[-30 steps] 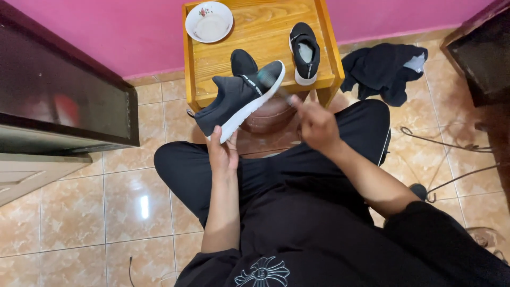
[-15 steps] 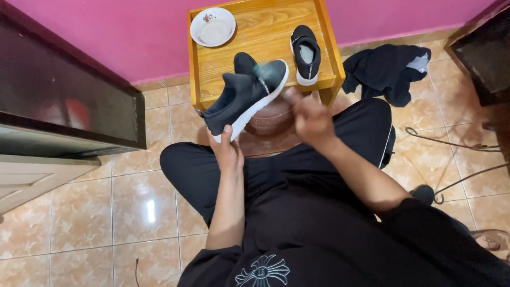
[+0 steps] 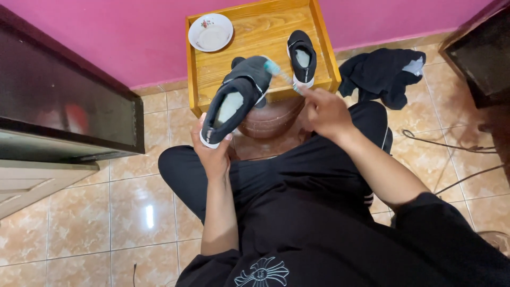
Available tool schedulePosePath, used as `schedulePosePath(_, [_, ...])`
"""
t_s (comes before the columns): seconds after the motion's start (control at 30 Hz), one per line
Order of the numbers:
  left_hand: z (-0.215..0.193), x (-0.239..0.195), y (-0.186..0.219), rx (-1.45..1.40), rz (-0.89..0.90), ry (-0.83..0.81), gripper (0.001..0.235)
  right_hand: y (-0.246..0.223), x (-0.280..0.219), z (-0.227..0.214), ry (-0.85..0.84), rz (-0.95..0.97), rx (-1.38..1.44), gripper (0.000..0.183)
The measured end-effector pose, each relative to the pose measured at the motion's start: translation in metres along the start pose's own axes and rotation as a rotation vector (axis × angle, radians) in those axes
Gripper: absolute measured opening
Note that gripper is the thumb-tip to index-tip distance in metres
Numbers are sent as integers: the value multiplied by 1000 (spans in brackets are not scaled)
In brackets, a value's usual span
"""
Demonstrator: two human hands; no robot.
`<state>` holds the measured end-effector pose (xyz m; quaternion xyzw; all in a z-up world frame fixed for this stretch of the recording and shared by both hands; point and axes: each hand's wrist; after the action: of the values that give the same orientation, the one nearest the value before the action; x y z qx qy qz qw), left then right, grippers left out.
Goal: The person cleans a black and white sneaker and its insole using a toothbrush and a cleaning solution. They scrub the sole, insole, and upper parts of the shoe, dipping the brush into a bowl of solution as needed.
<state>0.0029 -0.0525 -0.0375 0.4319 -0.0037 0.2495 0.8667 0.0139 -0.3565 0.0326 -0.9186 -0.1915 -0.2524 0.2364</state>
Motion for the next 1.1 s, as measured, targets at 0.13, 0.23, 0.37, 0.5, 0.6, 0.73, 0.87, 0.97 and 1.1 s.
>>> schedulePosePath(0.13, [-1,5,-4,-13,42,-22,80,-10,2,-3,36,14,44,47])
schedulePosePath(0.23, [-4,0,-3,-35,-2,28,78,0,-7,5,17,43,41,48])
schedulePosePath(0.37, [7,0,2,0,35,45,77,-31,-8,6,78,43,213,44])
schedulePosePath(0.5, [2,-3,-2,-30,68,-11,76,9,-21,45,70,14,78,48])
schedulePosePath(0.6, [3,3,-11,-28,61,-18,74,-15,1,29,592,-328,-481,28])
schedulePosePath(0.73, [16,7,-10,47,-43,66,75,-19,-9,20,161,41,101,18])
schedulePosePath(0.87, [32,46,1,90,-341,222,62,24,-14,18,105,158,279,36])
schedulePosePath(0.97, [21,70,12,127,-391,216,56,-1,-30,10,-62,274,339,23])
schedulePosePath(1.1, [13,72,69,167,-426,196,61,17,-72,15,-274,317,437,38])
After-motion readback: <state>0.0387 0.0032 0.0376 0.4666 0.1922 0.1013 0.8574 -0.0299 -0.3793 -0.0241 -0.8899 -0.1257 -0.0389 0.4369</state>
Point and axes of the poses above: each hand's wrist, its own x-axis towards the middle knuckle, its own z-axis out of the palm, y = z × x, and after that the axes turned 3 degrees about -x, right-handed
